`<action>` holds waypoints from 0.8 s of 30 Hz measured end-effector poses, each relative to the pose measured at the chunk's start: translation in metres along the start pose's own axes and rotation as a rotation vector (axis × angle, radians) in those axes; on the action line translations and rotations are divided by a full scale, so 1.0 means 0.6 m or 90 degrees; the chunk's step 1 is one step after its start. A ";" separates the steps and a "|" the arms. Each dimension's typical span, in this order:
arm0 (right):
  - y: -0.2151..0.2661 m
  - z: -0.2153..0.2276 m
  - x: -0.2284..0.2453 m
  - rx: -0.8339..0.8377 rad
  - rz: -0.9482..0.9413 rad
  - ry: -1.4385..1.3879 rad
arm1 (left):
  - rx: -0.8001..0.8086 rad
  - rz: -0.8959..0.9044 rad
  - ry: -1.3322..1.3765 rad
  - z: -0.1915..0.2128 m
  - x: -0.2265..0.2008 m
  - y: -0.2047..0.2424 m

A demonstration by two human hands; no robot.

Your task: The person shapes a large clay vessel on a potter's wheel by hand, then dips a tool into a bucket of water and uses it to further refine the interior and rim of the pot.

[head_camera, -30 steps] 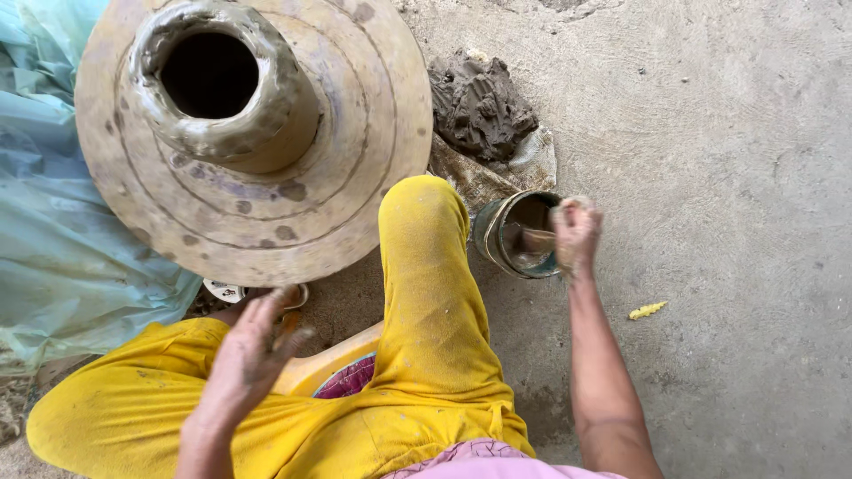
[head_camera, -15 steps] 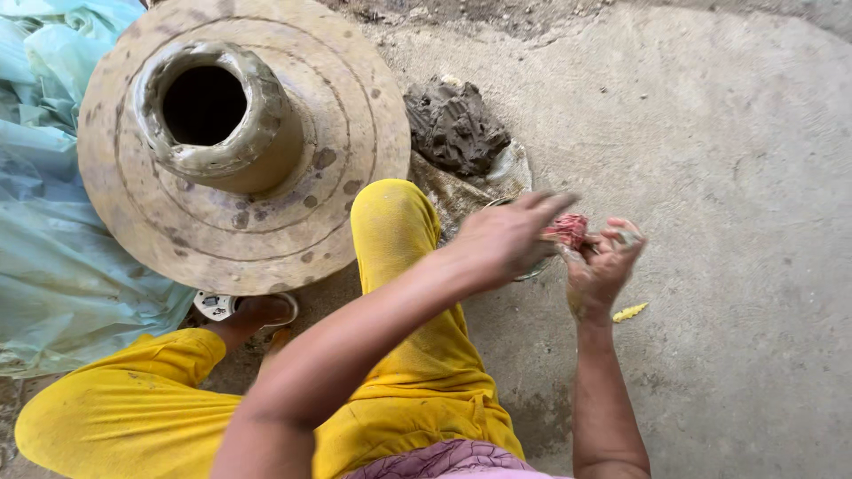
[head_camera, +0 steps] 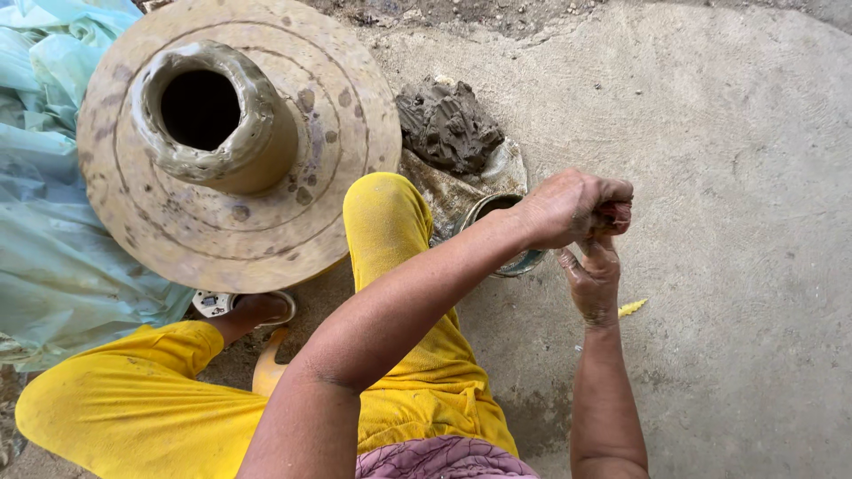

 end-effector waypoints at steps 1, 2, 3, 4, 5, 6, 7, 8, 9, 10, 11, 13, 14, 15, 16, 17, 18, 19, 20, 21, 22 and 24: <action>0.003 -0.009 -0.030 -0.001 0.003 0.001 | -0.002 -0.002 -0.002 0.005 -0.005 -0.003; 0.008 -0.041 -0.070 0.042 -0.044 0.019 | -0.015 0.004 0.049 0.012 -0.008 -0.006; 0.019 -0.067 -0.111 0.090 -0.092 0.036 | -0.030 0.012 0.102 0.019 -0.009 -0.006; 0.031 -0.080 -0.136 0.092 -0.090 0.037 | -0.033 0.012 0.102 0.023 -0.013 -0.008; 0.049 -0.099 -0.159 0.086 -0.115 -0.016 | -0.038 0.022 0.109 0.025 -0.015 -0.007; 0.065 -0.113 -0.182 0.081 -0.141 -0.068 | -0.044 0.033 0.116 0.029 -0.016 -0.006; 0.080 -0.127 -0.201 0.084 -0.144 -0.068 | -0.043 0.035 0.119 0.031 -0.018 -0.003; 0.105 -0.161 -0.241 0.139 -0.260 -0.061 | -0.082 0.010 0.183 0.045 -0.024 -0.001; 0.122 -0.190 -0.278 0.191 -0.371 -0.053 | -0.121 -0.020 0.242 0.065 -0.031 -0.005; 0.119 -0.210 -0.290 0.190 -0.368 -0.053 | -0.121 -0.023 0.241 0.076 -0.036 -0.015; 0.111 -0.228 -0.277 0.162 -0.297 -0.135 | -0.139 -0.022 0.232 0.089 -0.040 -0.023; 0.099 -0.243 -0.258 0.139 -0.223 -0.217 | -0.161 -0.019 0.222 0.114 -0.049 -0.038; 0.091 -0.238 -0.251 0.133 -0.206 -0.150 | -0.174 -0.034 0.182 0.128 -0.059 -0.047; 0.082 -0.233 -0.241 0.126 -0.190 -0.083 | -0.185 -0.050 0.142 0.140 -0.069 -0.051; 0.070 -0.236 -0.230 0.129 -0.188 -0.085 | -0.188 -0.048 0.140 0.148 -0.072 -0.051; 0.066 -0.249 -0.232 0.133 -0.276 -0.264 | -0.207 -0.089 0.123 0.159 -0.083 -0.048; 0.068 -0.260 -0.231 0.135 -0.363 -0.443 | -0.225 -0.130 0.105 0.167 -0.095 -0.044; 0.056 -0.256 -0.223 0.134 -0.357 -0.444 | -0.227 -0.134 0.100 0.175 -0.099 -0.047; 0.042 -0.243 -0.201 0.111 -0.272 -0.480 | -0.195 -0.068 0.122 0.172 -0.087 -0.052; 0.048 -0.233 -0.179 0.094 -0.199 -0.515 | -0.162 0.007 0.150 0.162 -0.071 -0.047; 0.027 -0.246 -0.196 0.114 -0.228 -0.507 | -0.164 0.014 0.153 0.170 -0.068 -0.046; -0.038 -0.263 -0.247 0.134 -0.262 -0.482 | -0.218 -0.135 0.329 0.211 -0.088 -0.051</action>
Point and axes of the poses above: each hand's wrist, its own y-axis away from the middle knuckle, its own z-axis out of the back of the hand, x = y × z, the point moved 9 cm from there along -y, towards the middle knuckle, and after that the axes turned 13 degrees about y, right-handed, at the moved point
